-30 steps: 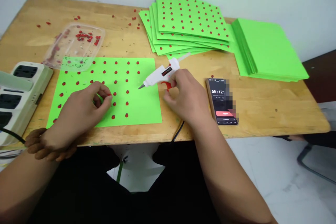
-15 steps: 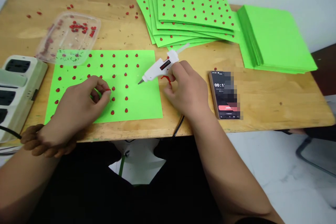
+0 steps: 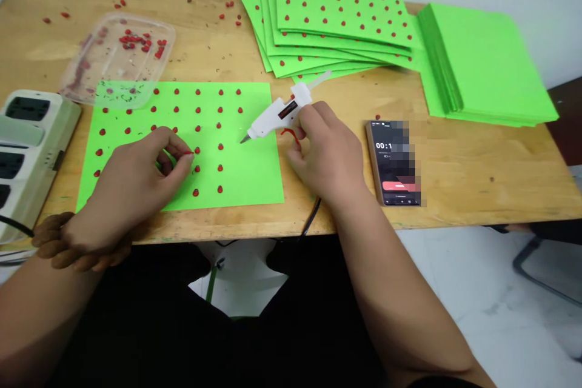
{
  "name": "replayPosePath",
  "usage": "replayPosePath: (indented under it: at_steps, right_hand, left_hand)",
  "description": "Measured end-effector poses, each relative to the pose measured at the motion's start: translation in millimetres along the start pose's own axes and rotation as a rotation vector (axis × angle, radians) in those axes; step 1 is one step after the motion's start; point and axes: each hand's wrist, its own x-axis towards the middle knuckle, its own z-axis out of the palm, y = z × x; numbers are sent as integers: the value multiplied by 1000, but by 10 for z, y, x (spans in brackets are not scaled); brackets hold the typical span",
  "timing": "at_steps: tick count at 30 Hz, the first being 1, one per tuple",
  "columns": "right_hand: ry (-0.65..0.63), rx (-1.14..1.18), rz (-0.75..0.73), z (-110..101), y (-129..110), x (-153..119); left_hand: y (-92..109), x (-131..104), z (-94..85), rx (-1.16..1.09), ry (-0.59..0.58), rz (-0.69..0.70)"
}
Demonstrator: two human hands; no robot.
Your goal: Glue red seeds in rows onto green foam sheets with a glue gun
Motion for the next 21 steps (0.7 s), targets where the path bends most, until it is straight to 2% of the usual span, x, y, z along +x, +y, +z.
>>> replayPosePath:
  at_steps: [8, 21]
  right_hand:
    - [-13, -14, 41, -2, -23, 10]
    - [3, -39, 67, 19, -9, 12]
  left_hand:
    - [-13, -7, 2, -33, 4, 51]
    - [-23, -2, 8, -45, -11, 39]
